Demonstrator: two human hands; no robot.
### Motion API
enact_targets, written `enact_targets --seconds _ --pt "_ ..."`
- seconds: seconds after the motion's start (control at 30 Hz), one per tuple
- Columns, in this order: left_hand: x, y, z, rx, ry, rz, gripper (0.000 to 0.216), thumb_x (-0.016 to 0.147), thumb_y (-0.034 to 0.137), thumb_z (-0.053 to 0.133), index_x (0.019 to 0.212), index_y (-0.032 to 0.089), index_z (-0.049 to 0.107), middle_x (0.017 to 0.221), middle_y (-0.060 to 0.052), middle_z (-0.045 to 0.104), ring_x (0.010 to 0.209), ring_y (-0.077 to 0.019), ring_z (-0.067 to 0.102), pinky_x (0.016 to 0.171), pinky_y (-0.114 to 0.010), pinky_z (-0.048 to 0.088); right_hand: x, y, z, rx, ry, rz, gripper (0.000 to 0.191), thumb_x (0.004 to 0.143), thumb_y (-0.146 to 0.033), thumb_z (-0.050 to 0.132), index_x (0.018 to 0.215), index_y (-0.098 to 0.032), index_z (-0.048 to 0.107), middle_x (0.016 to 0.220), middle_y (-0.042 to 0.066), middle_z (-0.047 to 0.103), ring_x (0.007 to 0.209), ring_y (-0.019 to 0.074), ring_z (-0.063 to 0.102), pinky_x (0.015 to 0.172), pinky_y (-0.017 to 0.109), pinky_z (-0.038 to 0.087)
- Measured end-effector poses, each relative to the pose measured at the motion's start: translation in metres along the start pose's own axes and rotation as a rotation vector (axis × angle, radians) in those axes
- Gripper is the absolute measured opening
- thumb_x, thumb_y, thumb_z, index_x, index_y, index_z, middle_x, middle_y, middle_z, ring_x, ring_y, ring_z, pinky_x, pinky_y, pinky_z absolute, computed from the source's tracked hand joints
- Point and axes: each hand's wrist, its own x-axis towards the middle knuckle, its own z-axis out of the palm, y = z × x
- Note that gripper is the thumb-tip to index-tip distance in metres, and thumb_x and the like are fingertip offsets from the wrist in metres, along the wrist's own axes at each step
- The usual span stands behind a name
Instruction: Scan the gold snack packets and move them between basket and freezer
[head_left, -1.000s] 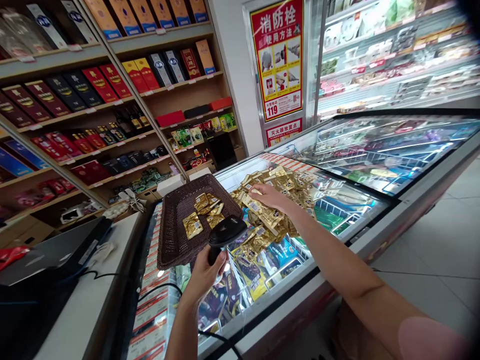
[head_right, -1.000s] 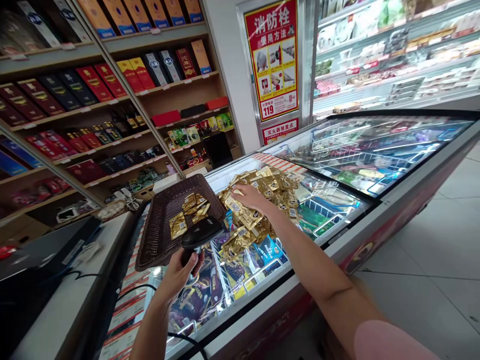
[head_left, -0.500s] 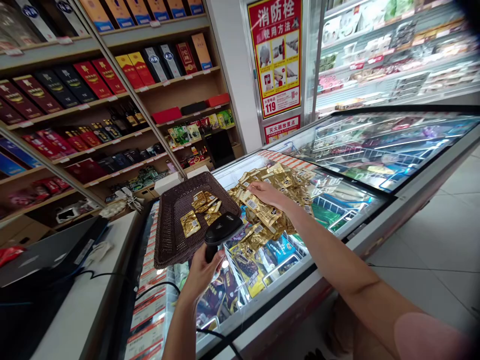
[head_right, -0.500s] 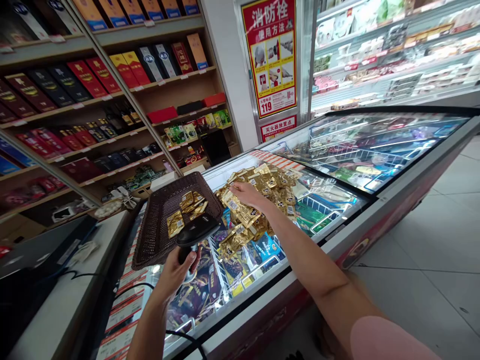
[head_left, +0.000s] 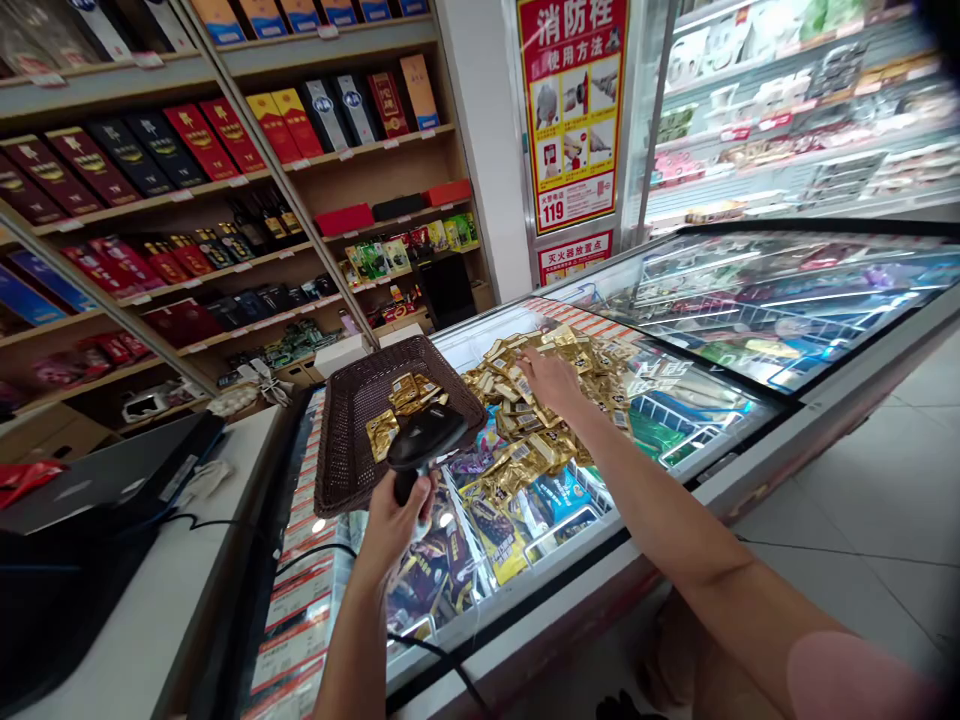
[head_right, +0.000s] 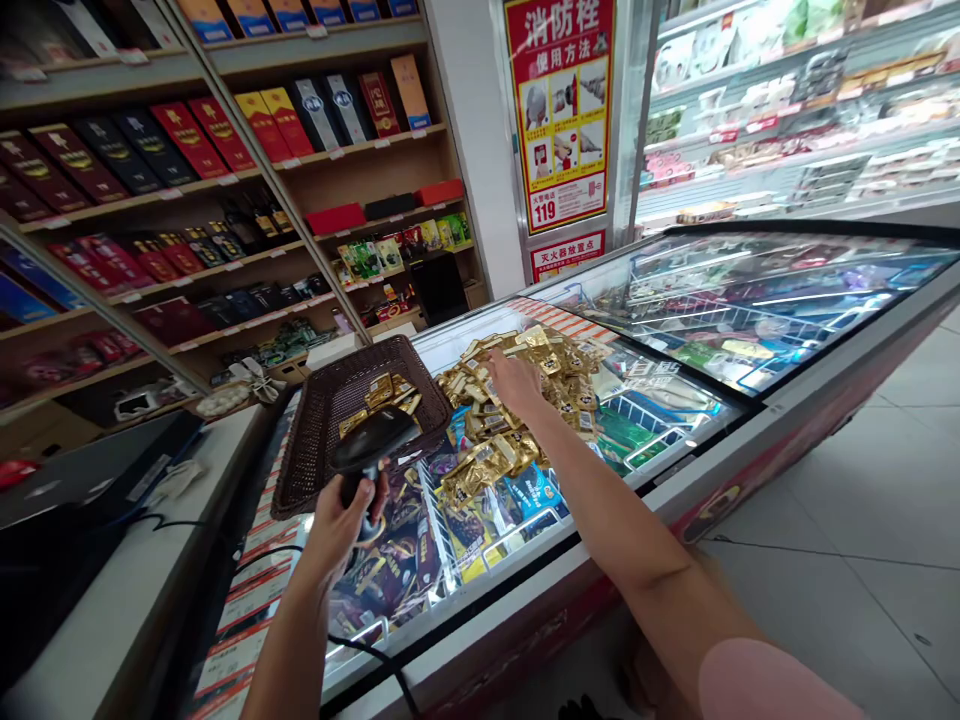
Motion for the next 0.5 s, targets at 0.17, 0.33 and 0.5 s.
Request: enact_targets --seconds 0.17,0.33,0.5 --pt "0.004 0.010 -0.018 -0.031 0.233 0.098 0.040 0.077 0.056 0.068 0.077 0.017 0.056 0.059 0.004 0.052 0.044 -0.0061 0.042 0.041 -0.018 0.034 -0.005 -0.006 0.006 -0.010 0.217 -0.147 0.038 0.094 -0.029 0.049 0.129 -0.013 0.051 0.120 0.020 0.058 0.110 0.0338 0.053 0.094 0.046 0.039" --pt "0.017 0.035 -0.049 0.059 0.350 0.094 0.042 0.075 0.056 0.070 0.081 0.016 0.057 0.065 0.002 0.057 0.045 -0.0061 0.046 0.040 -0.018 0.035 0.019 -0.066 0.029 0.133 0.106 -0.412 0.020 0.091 -0.026 0.053 0.105 -0.017 0.064 0.109 0.013 0.061 0.100 0.0271 0.056 0.091 0.041 0.043" --pt "0.052 0.068 -0.079 0.048 0.322 0.075 0.048 0.070 0.060 0.072 0.081 0.015 0.058 0.066 0.001 0.058 0.045 -0.0059 0.047 0.040 -0.018 0.037 0.052 -0.155 0.082 0.483 -0.245 -0.291 0.029 0.077 -0.023 0.072 0.057 -0.020 0.052 0.064 0.006 0.055 0.077 0.0220 0.057 0.076 0.038 0.046"
